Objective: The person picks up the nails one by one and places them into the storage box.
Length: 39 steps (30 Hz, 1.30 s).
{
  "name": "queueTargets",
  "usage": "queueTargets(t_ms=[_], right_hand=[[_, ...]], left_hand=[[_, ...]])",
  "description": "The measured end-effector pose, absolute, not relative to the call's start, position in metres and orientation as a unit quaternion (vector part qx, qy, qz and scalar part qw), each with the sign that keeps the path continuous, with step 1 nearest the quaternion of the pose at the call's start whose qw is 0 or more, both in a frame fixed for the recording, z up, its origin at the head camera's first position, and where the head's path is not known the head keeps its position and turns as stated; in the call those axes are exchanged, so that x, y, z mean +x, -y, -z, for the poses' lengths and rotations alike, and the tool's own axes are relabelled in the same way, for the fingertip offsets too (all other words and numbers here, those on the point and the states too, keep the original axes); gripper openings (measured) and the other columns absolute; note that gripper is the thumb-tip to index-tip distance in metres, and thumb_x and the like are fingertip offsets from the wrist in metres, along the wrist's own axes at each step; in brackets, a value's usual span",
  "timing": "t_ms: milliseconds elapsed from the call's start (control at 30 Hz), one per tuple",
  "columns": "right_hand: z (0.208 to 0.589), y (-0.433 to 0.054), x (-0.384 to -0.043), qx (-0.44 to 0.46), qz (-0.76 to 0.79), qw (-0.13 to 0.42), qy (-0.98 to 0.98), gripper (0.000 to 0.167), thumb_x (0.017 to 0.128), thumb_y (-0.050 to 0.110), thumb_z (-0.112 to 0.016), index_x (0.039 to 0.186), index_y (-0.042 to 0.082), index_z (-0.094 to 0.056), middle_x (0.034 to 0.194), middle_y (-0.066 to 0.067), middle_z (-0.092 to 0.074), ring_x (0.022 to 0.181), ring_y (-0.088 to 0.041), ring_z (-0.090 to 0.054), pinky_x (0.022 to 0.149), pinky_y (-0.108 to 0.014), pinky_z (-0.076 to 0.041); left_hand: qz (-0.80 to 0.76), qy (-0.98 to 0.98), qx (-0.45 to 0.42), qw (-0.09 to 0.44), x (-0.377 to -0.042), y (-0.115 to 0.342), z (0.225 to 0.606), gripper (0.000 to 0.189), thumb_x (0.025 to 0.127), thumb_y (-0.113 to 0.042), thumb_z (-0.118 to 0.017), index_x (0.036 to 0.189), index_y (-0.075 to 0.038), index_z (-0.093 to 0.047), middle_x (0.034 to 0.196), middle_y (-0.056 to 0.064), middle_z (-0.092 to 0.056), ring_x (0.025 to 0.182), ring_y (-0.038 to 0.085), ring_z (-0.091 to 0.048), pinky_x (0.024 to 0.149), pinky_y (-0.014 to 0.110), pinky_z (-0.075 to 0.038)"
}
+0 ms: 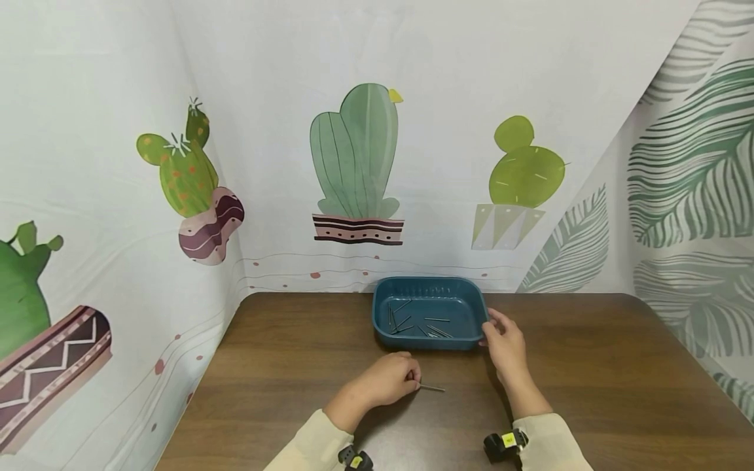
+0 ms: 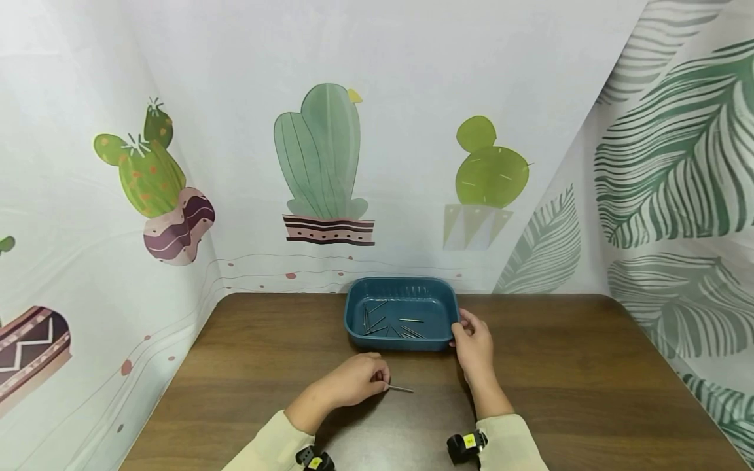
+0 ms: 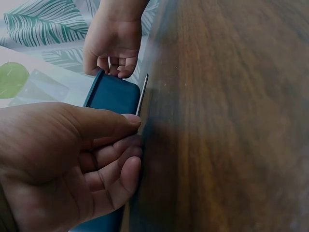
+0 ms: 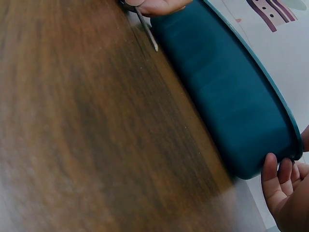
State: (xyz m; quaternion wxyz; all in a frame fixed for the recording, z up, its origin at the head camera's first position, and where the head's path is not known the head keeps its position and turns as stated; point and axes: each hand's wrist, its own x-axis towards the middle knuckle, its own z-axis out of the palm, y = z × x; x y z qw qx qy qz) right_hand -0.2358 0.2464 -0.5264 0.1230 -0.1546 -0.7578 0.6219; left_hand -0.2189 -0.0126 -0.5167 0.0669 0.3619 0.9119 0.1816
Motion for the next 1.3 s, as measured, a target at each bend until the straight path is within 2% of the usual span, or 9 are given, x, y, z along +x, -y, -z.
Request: queueTargets(t_ms=[433, 800, 1067, 1300], right_hand=[[0.527, -0.246, -0.236, -0.158, -0.624, 0.121, 0.756, 0.045, 0.096, 0.008, -0.05, 0.14, -0.003, -0.053, 0.115, -0.012, -0.044, 0.086, -0.011, -0.055, 0.068, -0.023, -0.059], [0.525, -0.247, -0.235, -0.156, -0.615, 0.12, 0.764, 0.046, 0.097, 0.009, -0.048, 0.142, -0.002, -0.052, 0.116, -0.011, -0.043, 0.087, -0.01, -0.055, 0.07, -0.022, -0.058], [0.525, -0.246, -0.236, -0.155, -0.617, 0.123, 0.761, 0.045, 0.097, 0.009, -0.049, 0.141, -0.002, -0.053, 0.117, -0.011, -0.044, 0.09, -0.016, -0.056, 0.069, -0.022, -0.058], [0.526, -0.245, -0.236, -0.157, -0.615, 0.123, 0.763, 0.045, 0.098, 0.009, -0.049, 0.141, -0.002, -0.052, 0.118, -0.011, -0.044, 0.089, -0.012, -0.054, 0.069, -0.021, -0.058]], left_hand=[[-0.209, -0.91, 0.349, 0.072, -0.219, 0.012, 0.513, 0.007, 0.093, -0.019, -0.071, 0.086, -0.021, -0.068, 0.073, -0.014, -0.059, 0.07, -0.002, -0.05, 0.069, 0.014, -0.043], [-0.253, -0.897, 0.359, 0.054, -0.222, 0.012, 0.513, 0.006, 0.091, -0.017, -0.073, 0.087, -0.019, -0.07, 0.075, -0.013, -0.062, 0.071, -0.003, -0.053, 0.069, 0.012, -0.045], [-0.287, -0.889, 0.354, 0.032, -0.222, 0.012, 0.506, 0.004, 0.091, -0.014, -0.073, 0.089, -0.017, -0.07, 0.08, -0.01, -0.067, 0.074, -0.004, -0.055, 0.071, 0.012, -0.047], [-0.306, -0.887, 0.346, 0.029, -0.223, 0.013, 0.504, 0.004, 0.091, -0.016, -0.074, 0.09, -0.015, -0.071, 0.084, -0.008, -0.069, 0.077, -0.004, -0.058, 0.073, 0.011, -0.049]])
